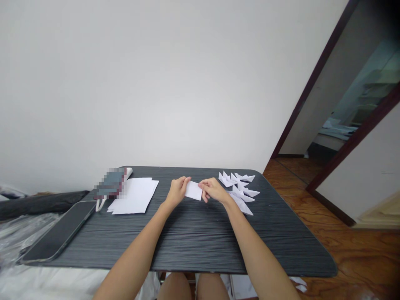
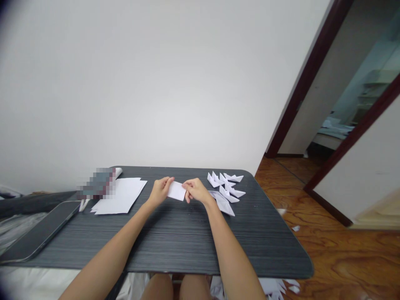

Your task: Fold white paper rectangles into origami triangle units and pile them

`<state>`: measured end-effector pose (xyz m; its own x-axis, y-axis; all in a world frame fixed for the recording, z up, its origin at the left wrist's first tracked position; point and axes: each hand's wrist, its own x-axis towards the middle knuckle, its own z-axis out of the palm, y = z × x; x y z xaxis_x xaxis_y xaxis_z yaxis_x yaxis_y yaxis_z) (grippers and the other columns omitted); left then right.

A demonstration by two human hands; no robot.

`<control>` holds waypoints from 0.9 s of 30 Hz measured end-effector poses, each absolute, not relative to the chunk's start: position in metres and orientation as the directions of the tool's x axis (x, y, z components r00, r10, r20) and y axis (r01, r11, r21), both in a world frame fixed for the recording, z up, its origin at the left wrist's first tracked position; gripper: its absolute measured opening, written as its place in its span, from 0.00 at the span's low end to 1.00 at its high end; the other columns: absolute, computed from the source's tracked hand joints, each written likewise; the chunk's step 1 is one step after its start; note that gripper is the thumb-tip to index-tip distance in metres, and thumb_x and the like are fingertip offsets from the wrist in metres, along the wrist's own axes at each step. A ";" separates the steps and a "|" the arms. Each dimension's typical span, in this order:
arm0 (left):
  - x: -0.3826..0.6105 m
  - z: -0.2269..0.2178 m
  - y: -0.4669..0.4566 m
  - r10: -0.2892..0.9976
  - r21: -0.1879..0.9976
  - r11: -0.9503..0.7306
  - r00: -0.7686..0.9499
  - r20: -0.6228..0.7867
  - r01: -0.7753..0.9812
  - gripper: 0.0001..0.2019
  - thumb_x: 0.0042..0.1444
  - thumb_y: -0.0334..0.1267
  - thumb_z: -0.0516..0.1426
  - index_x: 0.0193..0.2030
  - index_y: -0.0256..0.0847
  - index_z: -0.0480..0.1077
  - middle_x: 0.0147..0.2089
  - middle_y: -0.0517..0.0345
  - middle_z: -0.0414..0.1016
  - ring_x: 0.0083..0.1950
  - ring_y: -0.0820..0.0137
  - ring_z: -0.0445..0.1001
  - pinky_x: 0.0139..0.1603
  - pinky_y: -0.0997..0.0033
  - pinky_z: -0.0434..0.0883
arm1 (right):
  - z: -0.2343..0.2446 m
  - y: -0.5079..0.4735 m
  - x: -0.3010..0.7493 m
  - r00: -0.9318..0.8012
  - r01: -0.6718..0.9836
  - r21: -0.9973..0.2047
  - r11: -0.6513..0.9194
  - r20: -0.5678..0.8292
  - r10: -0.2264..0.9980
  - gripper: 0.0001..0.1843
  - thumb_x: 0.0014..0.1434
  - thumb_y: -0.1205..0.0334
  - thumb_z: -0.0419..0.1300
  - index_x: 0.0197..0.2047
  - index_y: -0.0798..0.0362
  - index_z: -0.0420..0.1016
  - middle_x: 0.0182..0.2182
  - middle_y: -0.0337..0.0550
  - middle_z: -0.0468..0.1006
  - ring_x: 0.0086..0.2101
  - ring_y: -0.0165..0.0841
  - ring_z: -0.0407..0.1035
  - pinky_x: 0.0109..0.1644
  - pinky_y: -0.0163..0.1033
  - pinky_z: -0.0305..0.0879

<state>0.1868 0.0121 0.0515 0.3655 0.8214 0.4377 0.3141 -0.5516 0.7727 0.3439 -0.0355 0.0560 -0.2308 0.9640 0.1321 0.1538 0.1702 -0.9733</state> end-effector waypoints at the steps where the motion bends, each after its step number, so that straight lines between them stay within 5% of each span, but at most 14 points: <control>1: 0.185 0.052 0.014 0.822 0.753 -0.561 0.337 0.459 0.344 0.19 0.53 0.46 0.45 0.17 0.37 0.56 0.12 0.66 0.53 0.14 0.79 0.56 0.16 0.79 0.52 | 0.055 -0.034 0.346 -0.209 0.138 -0.977 0.164 0.133 0.969 0.16 0.51 0.54 0.50 0.21 0.58 0.63 0.08 0.36 0.66 0.08 0.21 0.54 0.14 0.27 0.46; 6: 0.174 0.054 0.022 0.856 0.762 -0.495 0.085 0.510 0.419 0.19 0.55 0.46 0.43 0.16 0.39 0.53 0.11 0.66 0.51 0.14 0.78 0.56 0.16 0.78 0.51 | 0.051 -0.027 0.349 0.107 0.029 -0.980 0.198 0.200 0.974 0.18 0.50 0.49 0.50 0.23 0.57 0.62 0.16 0.42 0.72 0.13 0.25 0.64 0.13 0.27 0.47; 8: 0.176 0.053 0.021 0.861 0.769 -0.493 0.096 0.500 0.407 0.19 0.54 0.46 0.43 0.17 0.38 0.56 0.11 0.65 0.53 0.13 0.78 0.57 0.15 0.78 0.51 | 0.049 -0.026 0.343 0.104 -0.003 -0.979 0.202 0.200 0.974 0.18 0.50 0.49 0.51 0.30 0.58 0.65 0.25 0.45 0.75 0.18 0.26 0.68 0.15 0.27 0.53; 11: 0.184 0.049 0.015 0.877 0.824 -0.480 0.177 0.446 0.302 0.19 0.54 0.48 0.43 0.21 0.38 0.62 0.13 0.64 0.58 0.12 0.77 0.58 0.13 0.78 0.51 | 0.048 -0.027 0.328 -0.076 0.025 -0.984 0.174 0.171 0.982 0.19 0.48 0.49 0.54 0.27 0.60 0.67 0.18 0.43 0.73 0.17 0.28 0.67 0.16 0.28 0.55; 15: 0.186 0.048 0.015 0.895 0.868 -0.445 0.147 0.422 0.219 0.21 0.53 0.50 0.43 0.28 0.36 0.67 0.14 0.64 0.61 0.11 0.78 0.58 0.12 0.78 0.52 | 0.047 -0.028 0.317 0.017 0.020 -0.986 0.166 0.167 0.986 0.21 0.48 0.48 0.53 0.20 0.59 0.65 0.12 0.42 0.70 0.13 0.25 0.63 0.13 0.28 0.49; 19: 0.173 0.055 0.025 0.929 0.919 -0.360 -0.032 0.369 0.161 0.23 0.54 0.51 0.41 0.30 0.34 0.67 0.10 0.67 0.53 0.10 0.79 0.55 0.12 0.79 0.53 | 0.047 -0.028 0.324 0.180 -0.001 -0.985 0.172 0.169 0.969 0.20 0.48 0.49 0.53 0.19 0.58 0.63 0.11 0.39 0.68 0.11 0.24 0.60 0.12 0.28 0.47; 22: 0.171 0.060 0.026 0.938 0.950 -0.312 0.167 0.304 0.022 0.25 0.53 0.53 0.42 0.37 0.31 0.67 0.09 0.68 0.53 0.08 0.80 0.52 0.10 0.80 0.50 | 0.045 -0.028 0.328 0.152 -0.009 -0.982 0.187 0.184 0.971 0.20 0.48 0.49 0.53 0.18 0.57 0.62 0.10 0.37 0.66 0.10 0.23 0.57 0.12 0.28 0.47; 27: 0.184 0.061 0.012 0.769 0.964 -0.142 0.588 0.250 -0.224 0.28 0.53 0.52 0.44 0.53 0.31 0.56 0.21 0.57 0.69 0.17 0.75 0.67 0.13 0.80 0.57 | 0.040 -0.026 0.322 0.052 -0.205 -0.963 0.174 0.167 0.985 0.20 0.48 0.48 0.53 0.20 0.57 0.62 0.10 0.33 0.61 0.10 0.19 0.49 0.12 0.28 0.41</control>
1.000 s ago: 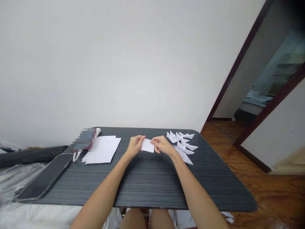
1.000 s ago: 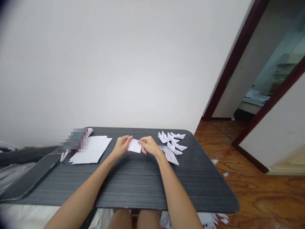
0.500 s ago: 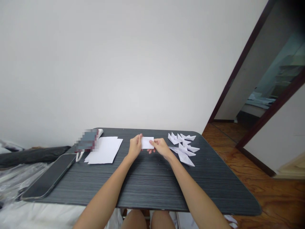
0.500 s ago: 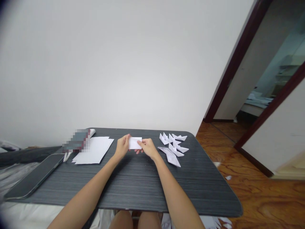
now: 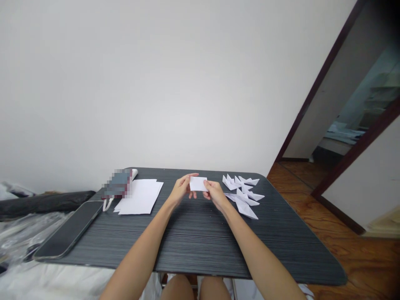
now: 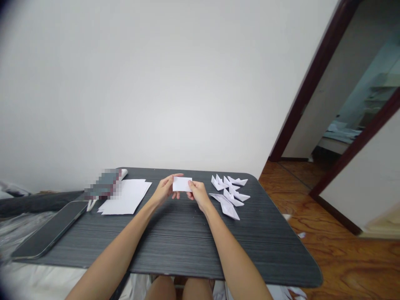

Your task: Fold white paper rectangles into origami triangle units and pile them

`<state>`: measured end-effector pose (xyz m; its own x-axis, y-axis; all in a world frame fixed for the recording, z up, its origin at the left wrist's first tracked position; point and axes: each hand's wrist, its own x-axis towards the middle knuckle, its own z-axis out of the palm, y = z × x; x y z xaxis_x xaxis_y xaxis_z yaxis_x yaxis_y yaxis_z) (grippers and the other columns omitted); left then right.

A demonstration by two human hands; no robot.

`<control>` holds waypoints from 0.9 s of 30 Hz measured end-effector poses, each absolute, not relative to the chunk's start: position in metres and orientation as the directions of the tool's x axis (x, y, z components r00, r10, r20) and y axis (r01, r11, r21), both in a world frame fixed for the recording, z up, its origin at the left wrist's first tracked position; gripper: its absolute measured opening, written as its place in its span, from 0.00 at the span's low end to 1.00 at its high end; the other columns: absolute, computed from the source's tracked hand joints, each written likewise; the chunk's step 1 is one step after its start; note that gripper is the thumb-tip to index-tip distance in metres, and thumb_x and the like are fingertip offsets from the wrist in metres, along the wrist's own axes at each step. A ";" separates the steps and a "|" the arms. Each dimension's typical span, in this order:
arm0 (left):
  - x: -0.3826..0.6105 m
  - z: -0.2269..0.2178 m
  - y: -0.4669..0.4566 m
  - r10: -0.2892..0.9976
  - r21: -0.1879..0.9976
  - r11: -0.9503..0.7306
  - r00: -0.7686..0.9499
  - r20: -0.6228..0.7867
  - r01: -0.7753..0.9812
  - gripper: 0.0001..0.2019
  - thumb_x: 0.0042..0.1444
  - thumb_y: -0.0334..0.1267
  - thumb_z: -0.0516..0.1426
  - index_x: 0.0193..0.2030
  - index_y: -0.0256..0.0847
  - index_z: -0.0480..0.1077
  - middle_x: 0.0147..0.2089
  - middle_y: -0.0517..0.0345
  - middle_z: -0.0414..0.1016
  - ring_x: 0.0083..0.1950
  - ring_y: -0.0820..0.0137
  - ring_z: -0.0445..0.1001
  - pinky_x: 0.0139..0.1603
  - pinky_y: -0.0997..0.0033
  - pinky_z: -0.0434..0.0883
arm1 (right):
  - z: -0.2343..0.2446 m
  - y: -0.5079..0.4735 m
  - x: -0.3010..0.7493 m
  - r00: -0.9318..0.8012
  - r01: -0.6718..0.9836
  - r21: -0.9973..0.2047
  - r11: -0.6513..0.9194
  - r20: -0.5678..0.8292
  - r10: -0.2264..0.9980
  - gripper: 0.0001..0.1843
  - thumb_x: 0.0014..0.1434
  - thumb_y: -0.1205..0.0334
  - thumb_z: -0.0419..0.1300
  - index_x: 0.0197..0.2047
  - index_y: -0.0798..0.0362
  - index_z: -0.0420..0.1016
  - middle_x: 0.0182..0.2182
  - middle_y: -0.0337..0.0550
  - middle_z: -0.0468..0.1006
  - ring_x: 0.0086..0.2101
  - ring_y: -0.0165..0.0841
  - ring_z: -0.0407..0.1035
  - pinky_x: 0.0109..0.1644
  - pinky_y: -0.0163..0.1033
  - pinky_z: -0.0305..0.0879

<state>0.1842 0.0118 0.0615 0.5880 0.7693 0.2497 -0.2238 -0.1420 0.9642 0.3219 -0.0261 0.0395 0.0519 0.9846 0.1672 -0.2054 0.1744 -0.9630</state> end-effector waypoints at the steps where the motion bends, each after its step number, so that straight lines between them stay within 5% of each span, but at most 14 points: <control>1: 0.186 0.061 0.009 0.745 0.960 -0.120 0.616 0.255 -0.252 0.28 0.53 0.52 0.44 0.54 0.32 0.54 0.23 0.56 0.70 0.17 0.75 0.68 0.14 0.80 0.57 | 0.039 -0.026 0.321 0.036 -0.265 -0.952 0.153 0.149 0.988 0.19 0.48 0.48 0.54 0.22 0.57 0.62 0.11 0.33 0.61 0.10 0.19 0.49 0.13 0.28 0.40; 7: 0.183 0.062 0.007 0.686 0.951 -0.104 0.671 0.282 -0.292 0.27 0.50 0.46 0.52 0.56 0.36 0.53 0.28 0.54 0.70 0.21 0.76 0.68 0.16 0.81 0.60 | 0.038 -0.024 0.324 -0.006 -0.450 -0.889 0.081 0.094 0.996 0.17 0.45 0.51 0.58 0.24 0.58 0.63 0.16 0.35 0.62 0.12 0.17 0.46 0.13 0.28 0.37; 13: 0.180 0.065 0.008 0.708 0.952 -0.156 0.641 0.294 -0.265 0.25 0.49 0.44 0.53 0.53 0.34 0.58 0.34 0.50 0.69 0.26 0.74 0.69 0.21 0.78 0.65 | 0.040 -0.024 0.330 0.023 -0.391 -0.917 0.084 0.082 0.996 0.17 0.45 0.50 0.58 0.22 0.57 0.61 0.10 0.28 0.51 0.11 0.18 0.43 0.13 0.28 0.36; 19: 0.180 0.067 0.007 0.703 0.949 -0.190 0.639 0.311 -0.253 0.24 0.48 0.39 0.54 0.52 0.36 0.58 0.39 0.49 0.69 0.29 0.72 0.70 0.24 0.75 0.68 | 0.045 -0.027 0.331 0.032 -0.414 -0.906 0.084 0.078 0.996 0.17 0.44 0.51 0.59 0.24 0.58 0.63 0.12 0.30 0.54 0.12 0.17 0.44 0.14 0.28 0.35; 24: 0.178 0.065 0.013 0.778 0.947 -0.267 0.540 0.321 -0.179 0.15 0.44 0.39 0.56 0.39 0.33 0.68 0.35 0.53 0.71 0.29 0.72 0.69 0.26 0.73 0.70 | 0.041 -0.024 0.333 0.062 -0.335 -0.938 0.090 0.074 0.995 0.16 0.45 0.51 0.58 0.23 0.58 0.64 0.13 0.31 0.55 0.13 0.19 0.45 0.14 0.28 0.38; 27: 0.177 0.062 0.017 0.804 0.938 -0.335 0.492 0.334 -0.090 0.12 0.43 0.40 0.57 0.32 0.32 0.71 0.30 0.53 0.73 0.30 0.70 0.70 0.31 0.70 0.70 | 0.042 -0.024 0.334 0.154 -0.195 -0.968 0.157 0.128 0.980 0.16 0.46 0.53 0.56 0.33 0.56 0.66 0.17 0.35 0.64 0.16 0.22 0.55 0.17 0.28 0.48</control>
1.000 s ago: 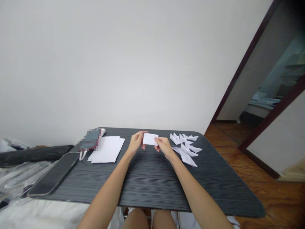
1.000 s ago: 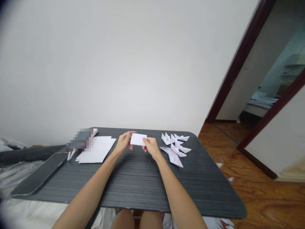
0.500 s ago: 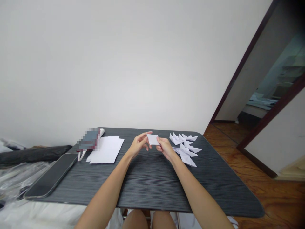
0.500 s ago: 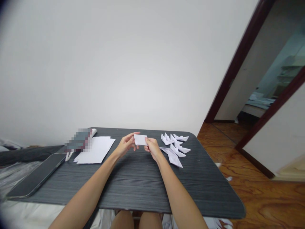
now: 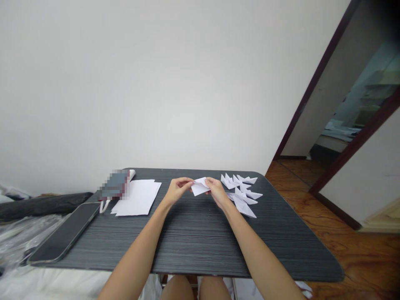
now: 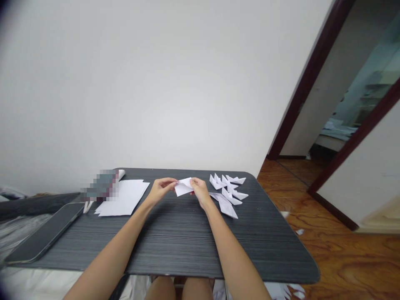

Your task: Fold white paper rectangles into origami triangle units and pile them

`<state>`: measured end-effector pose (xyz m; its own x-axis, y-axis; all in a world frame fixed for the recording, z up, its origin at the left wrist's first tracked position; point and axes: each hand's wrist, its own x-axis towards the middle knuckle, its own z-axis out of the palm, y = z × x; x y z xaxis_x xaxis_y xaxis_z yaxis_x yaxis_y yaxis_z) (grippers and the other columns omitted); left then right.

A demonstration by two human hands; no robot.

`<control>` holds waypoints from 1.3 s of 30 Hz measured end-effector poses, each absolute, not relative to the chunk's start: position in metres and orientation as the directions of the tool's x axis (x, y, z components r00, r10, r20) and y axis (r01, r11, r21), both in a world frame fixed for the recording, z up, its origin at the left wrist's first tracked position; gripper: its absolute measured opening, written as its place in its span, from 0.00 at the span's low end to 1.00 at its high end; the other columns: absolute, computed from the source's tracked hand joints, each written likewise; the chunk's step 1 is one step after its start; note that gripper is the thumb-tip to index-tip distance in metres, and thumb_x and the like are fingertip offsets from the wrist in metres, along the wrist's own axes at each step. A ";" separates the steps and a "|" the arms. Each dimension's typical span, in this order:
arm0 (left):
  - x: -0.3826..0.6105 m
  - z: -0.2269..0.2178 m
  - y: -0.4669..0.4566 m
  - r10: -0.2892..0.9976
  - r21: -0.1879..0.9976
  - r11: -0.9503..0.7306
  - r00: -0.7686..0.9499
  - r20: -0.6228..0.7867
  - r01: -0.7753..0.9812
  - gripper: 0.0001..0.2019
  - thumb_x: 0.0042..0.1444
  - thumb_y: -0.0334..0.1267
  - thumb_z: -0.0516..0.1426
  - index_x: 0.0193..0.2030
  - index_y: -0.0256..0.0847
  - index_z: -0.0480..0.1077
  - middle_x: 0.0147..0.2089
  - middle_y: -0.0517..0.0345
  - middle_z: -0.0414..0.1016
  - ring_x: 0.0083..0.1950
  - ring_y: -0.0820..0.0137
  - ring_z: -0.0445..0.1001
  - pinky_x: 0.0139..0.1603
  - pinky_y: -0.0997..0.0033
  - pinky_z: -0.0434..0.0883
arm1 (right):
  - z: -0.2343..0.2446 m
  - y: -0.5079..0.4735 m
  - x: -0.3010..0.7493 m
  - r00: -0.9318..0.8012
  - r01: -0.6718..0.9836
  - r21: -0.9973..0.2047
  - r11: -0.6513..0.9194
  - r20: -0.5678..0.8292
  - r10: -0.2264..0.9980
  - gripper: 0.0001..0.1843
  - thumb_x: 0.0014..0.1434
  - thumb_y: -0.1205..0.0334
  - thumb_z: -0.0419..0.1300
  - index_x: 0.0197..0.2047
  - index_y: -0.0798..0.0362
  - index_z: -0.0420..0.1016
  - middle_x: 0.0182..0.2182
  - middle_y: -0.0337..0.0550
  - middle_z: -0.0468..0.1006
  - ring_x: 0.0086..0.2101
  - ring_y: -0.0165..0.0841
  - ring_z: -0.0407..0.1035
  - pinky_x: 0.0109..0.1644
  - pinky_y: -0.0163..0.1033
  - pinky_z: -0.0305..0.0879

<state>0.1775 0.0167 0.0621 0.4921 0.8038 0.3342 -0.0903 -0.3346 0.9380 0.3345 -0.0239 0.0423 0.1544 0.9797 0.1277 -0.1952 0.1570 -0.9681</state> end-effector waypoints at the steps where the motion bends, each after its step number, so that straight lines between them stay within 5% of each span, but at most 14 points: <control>1: 0.177 0.061 0.018 0.809 0.931 -0.359 0.477 0.344 -0.062 0.12 0.43 0.40 0.57 0.31 0.32 0.72 0.29 0.53 0.74 0.30 0.69 0.71 0.33 0.69 0.70 | 0.044 -0.025 0.335 0.171 -0.150 -0.969 0.198 0.171 0.970 0.17 0.47 0.54 0.56 0.39 0.54 0.64 0.21 0.36 0.67 0.19 0.24 0.59 0.19 0.28 0.52; 4: 0.177 0.058 0.020 0.818 0.910 -0.414 0.430 0.381 -0.018 0.11 0.44 0.40 0.57 0.31 0.34 0.73 0.30 0.53 0.75 0.32 0.67 0.72 0.36 0.68 0.70 | 0.052 -0.031 0.337 0.087 -0.021 -0.942 0.334 0.331 0.939 0.23 0.48 0.56 0.56 0.48 0.48 0.59 0.33 0.40 0.70 0.31 0.27 0.65 0.31 0.31 0.60; 10: 0.179 0.054 0.018 0.808 0.871 -0.488 0.409 0.425 0.059 0.12 0.45 0.41 0.56 0.31 0.34 0.73 0.31 0.52 0.75 0.33 0.66 0.73 0.36 0.69 0.69 | 0.050 -0.028 0.340 0.135 0.320 -0.859 0.399 0.458 0.878 0.10 0.43 0.57 0.60 0.27 0.55 0.71 0.37 0.44 0.68 0.38 0.32 0.63 0.40 0.36 0.58; 21: 0.187 0.048 0.013 0.841 0.900 -0.436 0.362 0.403 0.010 0.19 0.45 0.41 0.57 0.43 0.33 0.70 0.37 0.49 0.75 0.37 0.65 0.73 0.38 0.69 0.70 | 0.039 -0.020 0.337 0.219 -0.153 -0.928 0.340 0.303 0.927 0.13 0.38 0.60 0.63 0.21 0.56 0.61 0.23 0.36 0.67 0.26 0.25 0.62 0.32 0.33 0.58; 33: 0.189 0.050 0.014 0.885 0.948 -0.293 0.341 0.317 -0.121 0.17 0.45 0.42 0.56 0.38 0.30 0.71 0.33 0.49 0.76 0.34 0.65 0.74 0.38 0.65 0.71 | 0.037 -0.020 0.335 0.206 -0.258 -0.899 0.355 0.308 0.929 0.12 0.37 0.65 0.63 0.19 0.56 0.60 0.29 0.37 0.68 0.30 0.26 0.63 0.35 0.33 0.59; 39: 0.189 0.049 0.014 0.845 0.891 -0.450 0.347 0.406 0.054 0.16 0.46 0.41 0.54 0.38 0.31 0.72 0.35 0.48 0.75 0.34 0.66 0.74 0.34 0.68 0.71 | 0.039 -0.020 0.332 0.211 -0.211 -0.905 0.370 0.328 0.921 0.12 0.36 0.66 0.63 0.18 0.56 0.60 0.28 0.37 0.68 0.30 0.26 0.63 0.37 0.33 0.60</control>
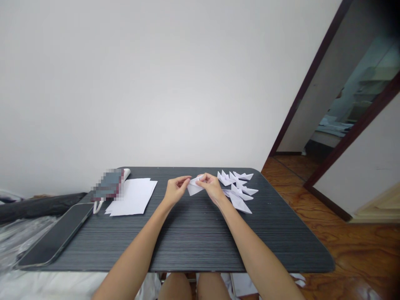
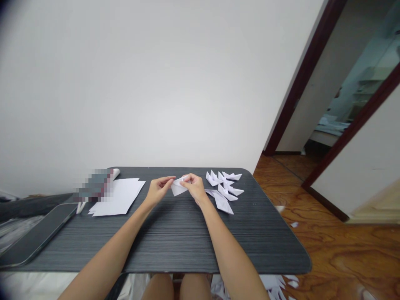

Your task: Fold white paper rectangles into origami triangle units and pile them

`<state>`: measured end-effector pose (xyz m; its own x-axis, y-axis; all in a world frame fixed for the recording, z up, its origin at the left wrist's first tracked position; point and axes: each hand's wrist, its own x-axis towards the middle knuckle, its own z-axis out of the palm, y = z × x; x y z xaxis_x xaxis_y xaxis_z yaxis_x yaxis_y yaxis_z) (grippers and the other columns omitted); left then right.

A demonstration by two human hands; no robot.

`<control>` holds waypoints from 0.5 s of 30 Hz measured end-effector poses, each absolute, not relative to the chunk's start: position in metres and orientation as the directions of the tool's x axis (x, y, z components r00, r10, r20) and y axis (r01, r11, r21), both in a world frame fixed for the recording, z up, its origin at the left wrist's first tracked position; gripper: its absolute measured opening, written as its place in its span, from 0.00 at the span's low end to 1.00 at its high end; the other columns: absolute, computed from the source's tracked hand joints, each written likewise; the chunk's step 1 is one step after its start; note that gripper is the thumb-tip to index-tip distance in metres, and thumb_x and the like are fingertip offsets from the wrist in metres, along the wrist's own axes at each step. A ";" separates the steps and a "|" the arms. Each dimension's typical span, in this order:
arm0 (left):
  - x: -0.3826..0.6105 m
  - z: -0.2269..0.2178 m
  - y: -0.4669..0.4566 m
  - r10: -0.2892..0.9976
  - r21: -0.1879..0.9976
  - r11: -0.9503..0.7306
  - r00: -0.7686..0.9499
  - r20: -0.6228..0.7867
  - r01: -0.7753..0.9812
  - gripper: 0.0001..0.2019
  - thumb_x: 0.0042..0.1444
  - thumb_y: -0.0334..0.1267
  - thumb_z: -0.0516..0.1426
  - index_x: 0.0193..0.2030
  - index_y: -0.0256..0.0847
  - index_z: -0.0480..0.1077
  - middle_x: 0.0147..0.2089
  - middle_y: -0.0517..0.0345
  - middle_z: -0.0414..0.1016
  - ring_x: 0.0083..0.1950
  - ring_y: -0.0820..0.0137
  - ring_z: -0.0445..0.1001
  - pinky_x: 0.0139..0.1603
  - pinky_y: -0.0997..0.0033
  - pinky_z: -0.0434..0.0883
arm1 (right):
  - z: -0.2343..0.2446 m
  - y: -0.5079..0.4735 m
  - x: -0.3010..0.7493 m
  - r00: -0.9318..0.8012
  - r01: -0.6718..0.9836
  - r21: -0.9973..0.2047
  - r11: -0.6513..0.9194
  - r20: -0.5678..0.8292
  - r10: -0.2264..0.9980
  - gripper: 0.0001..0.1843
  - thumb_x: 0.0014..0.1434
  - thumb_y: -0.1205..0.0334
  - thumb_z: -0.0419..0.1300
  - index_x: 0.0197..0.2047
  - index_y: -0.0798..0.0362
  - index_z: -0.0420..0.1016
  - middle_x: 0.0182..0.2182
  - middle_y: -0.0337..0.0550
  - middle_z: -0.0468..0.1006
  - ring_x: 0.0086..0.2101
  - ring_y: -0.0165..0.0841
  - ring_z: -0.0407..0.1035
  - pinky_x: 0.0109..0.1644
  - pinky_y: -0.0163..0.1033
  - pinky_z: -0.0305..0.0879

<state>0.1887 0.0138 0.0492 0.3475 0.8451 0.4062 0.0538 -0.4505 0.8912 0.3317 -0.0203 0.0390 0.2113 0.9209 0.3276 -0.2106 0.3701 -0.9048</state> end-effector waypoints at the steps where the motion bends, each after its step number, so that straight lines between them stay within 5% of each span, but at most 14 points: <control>1: 0.189 0.049 0.014 0.828 0.871 -0.485 0.364 0.427 0.083 0.15 0.47 0.41 0.54 0.38 0.32 0.72 0.36 0.48 0.75 0.35 0.65 0.73 0.35 0.69 0.71 | 0.040 -0.021 0.331 0.209 -0.196 -0.907 0.372 0.332 0.920 0.12 0.37 0.66 0.63 0.18 0.56 0.59 0.28 0.37 0.68 0.30 0.26 0.63 0.37 0.33 0.60; 5: 0.187 0.048 0.014 0.806 0.826 -0.546 0.358 0.471 0.143 0.15 0.48 0.40 0.53 0.40 0.34 0.72 0.36 0.50 0.75 0.34 0.67 0.73 0.33 0.71 0.69 | 0.042 -0.024 0.331 0.174 -0.129 -0.932 0.339 0.315 0.933 0.12 0.38 0.64 0.62 0.24 0.55 0.61 0.25 0.36 0.69 0.26 0.25 0.64 0.31 0.31 0.61; 10: 0.186 0.051 0.014 0.834 0.874 -0.477 0.363 0.415 0.097 0.17 0.48 0.39 0.53 0.44 0.32 0.69 0.30 0.53 0.76 0.27 0.70 0.72 0.27 0.74 0.69 | 0.046 -0.030 0.335 -0.023 -0.155 -0.966 0.205 0.211 0.977 0.26 0.41 0.61 0.61 0.44 0.49 0.56 0.18 0.29 0.68 0.13 0.22 0.58 0.15 0.27 0.50; 15: 0.182 0.056 0.016 0.818 0.893 -0.448 0.424 0.388 0.047 0.14 0.48 0.37 0.51 0.37 0.31 0.72 0.33 0.50 0.75 0.30 0.69 0.73 0.30 0.71 0.71 | 0.050 -0.029 0.340 -0.058 -0.272 -0.944 0.187 0.210 0.976 0.20 0.41 0.65 0.61 0.40 0.52 0.65 0.21 0.33 0.69 0.14 0.21 0.58 0.16 0.28 0.52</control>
